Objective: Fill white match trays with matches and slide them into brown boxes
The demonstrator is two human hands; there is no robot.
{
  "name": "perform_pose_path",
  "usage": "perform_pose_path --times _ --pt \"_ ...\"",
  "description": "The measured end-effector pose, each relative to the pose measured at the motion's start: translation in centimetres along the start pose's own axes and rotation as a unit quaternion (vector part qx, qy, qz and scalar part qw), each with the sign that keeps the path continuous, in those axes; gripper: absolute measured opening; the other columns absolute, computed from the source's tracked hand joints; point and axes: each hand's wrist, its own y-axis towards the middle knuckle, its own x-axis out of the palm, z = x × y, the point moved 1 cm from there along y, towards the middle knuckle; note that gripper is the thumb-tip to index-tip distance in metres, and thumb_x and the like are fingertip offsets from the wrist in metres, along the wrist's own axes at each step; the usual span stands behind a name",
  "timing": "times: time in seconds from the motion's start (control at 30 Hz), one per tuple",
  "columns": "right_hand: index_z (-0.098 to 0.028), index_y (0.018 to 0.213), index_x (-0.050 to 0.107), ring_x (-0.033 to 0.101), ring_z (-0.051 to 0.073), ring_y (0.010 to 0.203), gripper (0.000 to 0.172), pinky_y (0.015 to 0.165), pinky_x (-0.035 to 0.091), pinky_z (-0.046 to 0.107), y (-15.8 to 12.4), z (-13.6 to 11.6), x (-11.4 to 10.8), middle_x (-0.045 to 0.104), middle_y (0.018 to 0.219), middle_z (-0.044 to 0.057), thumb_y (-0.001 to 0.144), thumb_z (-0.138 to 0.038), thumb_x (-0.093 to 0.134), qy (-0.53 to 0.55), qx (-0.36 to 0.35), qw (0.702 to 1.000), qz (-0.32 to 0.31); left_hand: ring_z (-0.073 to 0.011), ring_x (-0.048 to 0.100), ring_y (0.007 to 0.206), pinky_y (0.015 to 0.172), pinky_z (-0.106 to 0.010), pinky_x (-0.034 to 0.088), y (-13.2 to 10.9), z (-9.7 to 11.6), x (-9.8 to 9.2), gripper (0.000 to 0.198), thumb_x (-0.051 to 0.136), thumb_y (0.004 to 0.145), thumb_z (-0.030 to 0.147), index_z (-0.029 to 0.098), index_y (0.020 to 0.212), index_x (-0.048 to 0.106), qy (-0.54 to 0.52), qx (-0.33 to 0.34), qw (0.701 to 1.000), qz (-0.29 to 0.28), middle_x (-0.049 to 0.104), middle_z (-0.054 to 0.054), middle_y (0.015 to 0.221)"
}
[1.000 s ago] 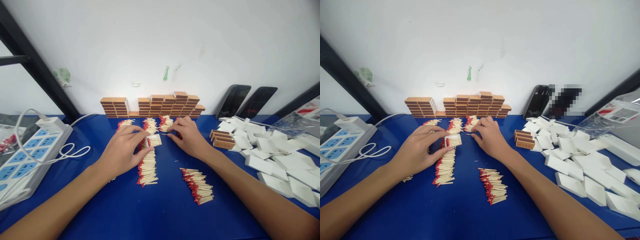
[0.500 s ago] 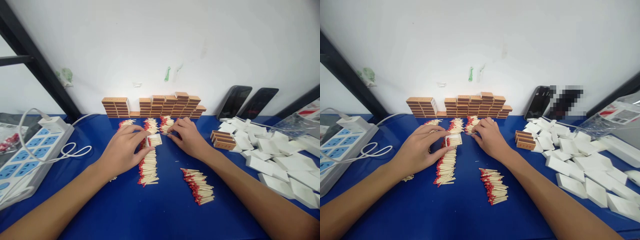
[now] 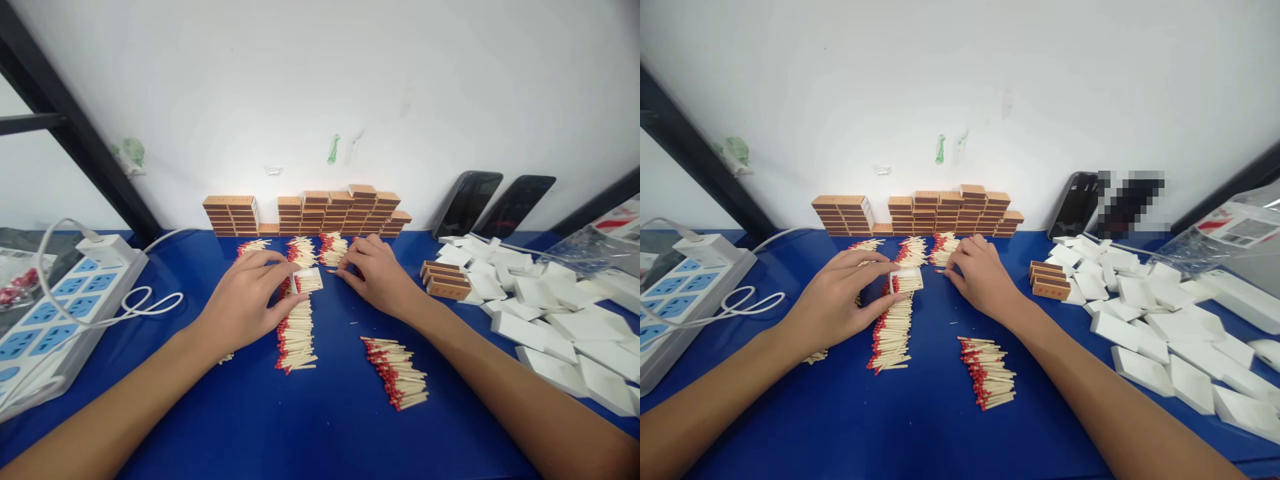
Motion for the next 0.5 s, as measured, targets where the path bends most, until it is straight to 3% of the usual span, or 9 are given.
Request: perform_pose_path --times 0.5 --pt "-0.020 0.105 0.073 0.050 0.028 0.100 0.016 0.090 0.042 0.044 0.10 0.06 0.14 0.065 0.102 0.012 0.100 -0.029 0.061 -0.003 -0.010 1.000 0.003 -0.0284 0.070 0.110 0.099 -0.046 0.056 0.06 -0.01 0.01 0.035 0.071 0.096 0.038 0.014 0.122 0.069 0.007 0.002 1.000 0.004 0.076 -0.013 0.108"
